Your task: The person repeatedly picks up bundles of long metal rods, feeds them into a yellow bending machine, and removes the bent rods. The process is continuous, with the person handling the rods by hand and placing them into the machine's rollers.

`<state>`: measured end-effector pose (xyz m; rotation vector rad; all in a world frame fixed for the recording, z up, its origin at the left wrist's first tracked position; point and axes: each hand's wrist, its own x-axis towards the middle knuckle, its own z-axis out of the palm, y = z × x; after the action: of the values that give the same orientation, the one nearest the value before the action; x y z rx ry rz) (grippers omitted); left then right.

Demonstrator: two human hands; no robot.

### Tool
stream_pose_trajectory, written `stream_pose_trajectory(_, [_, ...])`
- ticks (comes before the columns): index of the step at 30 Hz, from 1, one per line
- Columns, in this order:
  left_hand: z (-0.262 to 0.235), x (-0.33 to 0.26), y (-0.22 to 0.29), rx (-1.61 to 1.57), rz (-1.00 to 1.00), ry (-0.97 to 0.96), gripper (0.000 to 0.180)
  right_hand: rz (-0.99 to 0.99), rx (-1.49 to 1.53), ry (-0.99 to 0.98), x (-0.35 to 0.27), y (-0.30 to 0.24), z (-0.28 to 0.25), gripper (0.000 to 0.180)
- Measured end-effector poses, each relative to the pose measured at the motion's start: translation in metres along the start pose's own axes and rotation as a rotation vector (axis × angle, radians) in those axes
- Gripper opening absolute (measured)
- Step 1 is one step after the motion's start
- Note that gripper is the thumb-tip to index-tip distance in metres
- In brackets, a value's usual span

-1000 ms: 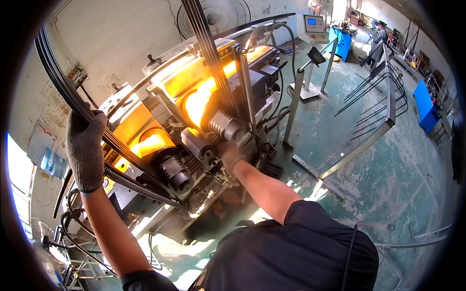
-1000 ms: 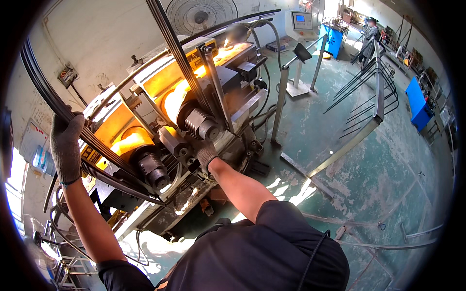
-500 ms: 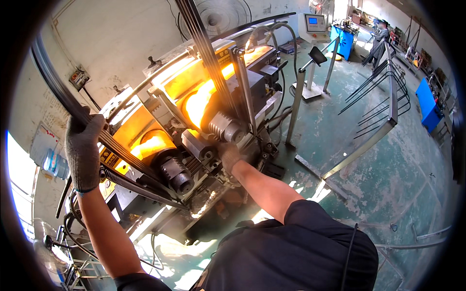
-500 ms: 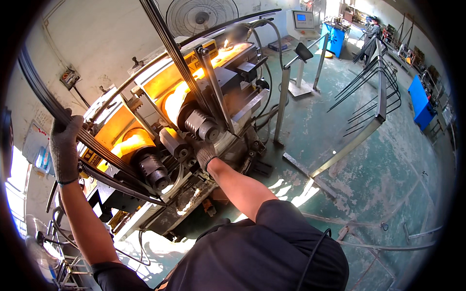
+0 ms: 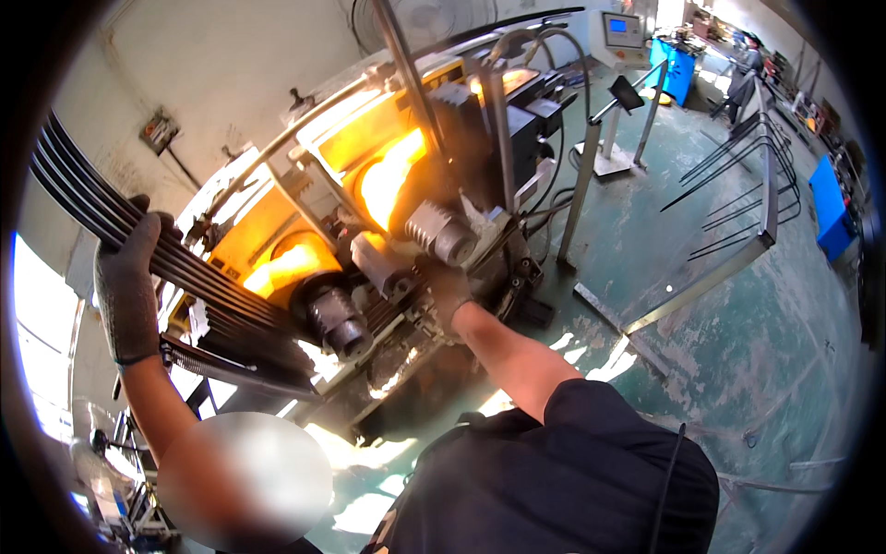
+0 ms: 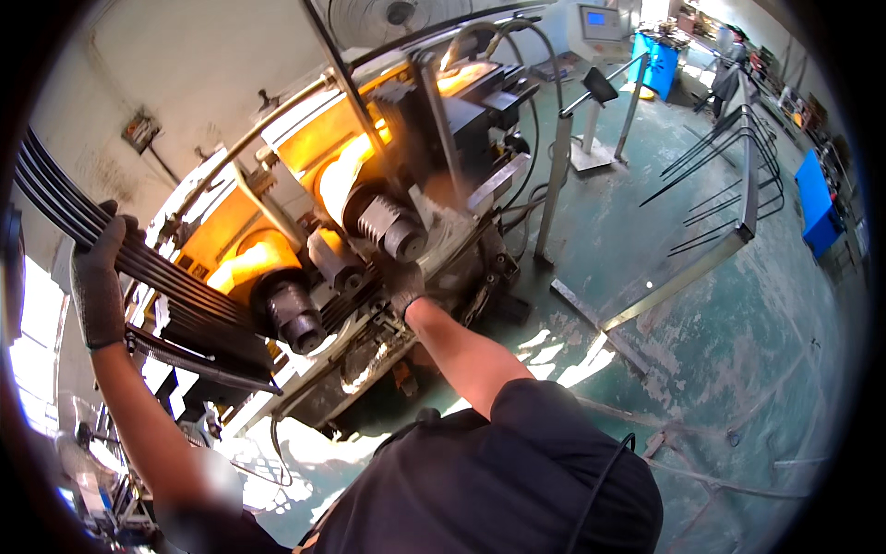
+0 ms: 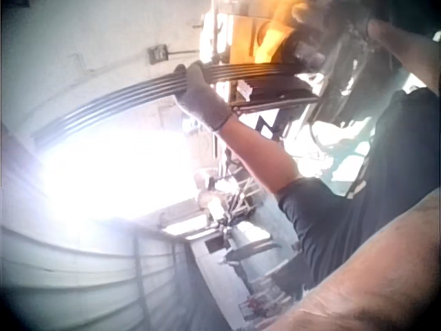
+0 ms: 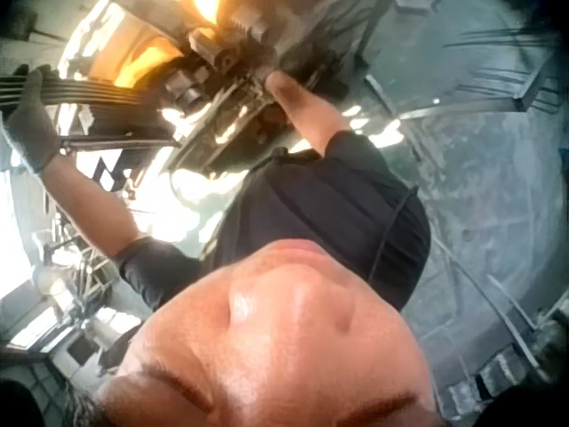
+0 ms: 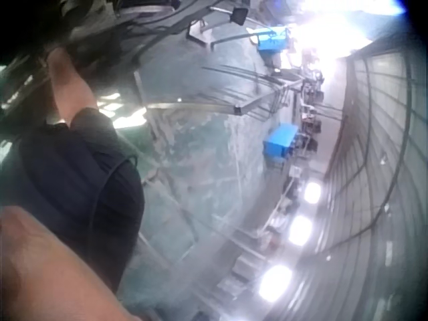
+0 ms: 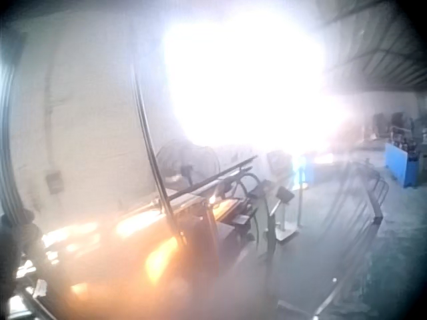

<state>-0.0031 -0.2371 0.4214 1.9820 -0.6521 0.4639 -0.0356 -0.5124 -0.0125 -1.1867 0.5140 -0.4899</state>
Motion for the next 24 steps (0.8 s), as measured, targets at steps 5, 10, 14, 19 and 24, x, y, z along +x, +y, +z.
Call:
stream_pose_trajectory(5, [-0.009,0.007,-0.019,0.047,-0.045,-0.065,0.045,0.01,-0.051,0.091,-0.004,-0.009,-0.001,0.04])
stream_pose_trajectory(10, [-0.006,0.0,-0.012,0.021,-0.02,-0.041,0.04,0.077,0.076,0.122,-0.011,-0.026,0.007,0.039])
stream_pose_trajectory(14, [-0.011,0.007,-0.02,0.067,0.013,-0.076,0.041,-0.278,-0.116,0.068,0.016,0.022,-0.007,0.02])
stream_pose_trajectory(19, [-0.017,0.002,-0.02,0.033,-0.057,-0.046,0.044,-0.189,-0.003,0.043,0.004,0.0,0.005,0.026])
stream_pose_trajectory(24, [-0.024,0.012,-0.031,0.071,-0.056,-0.106,0.042,-0.261,-0.258,-0.118,0.022,0.041,-0.01,0.032])
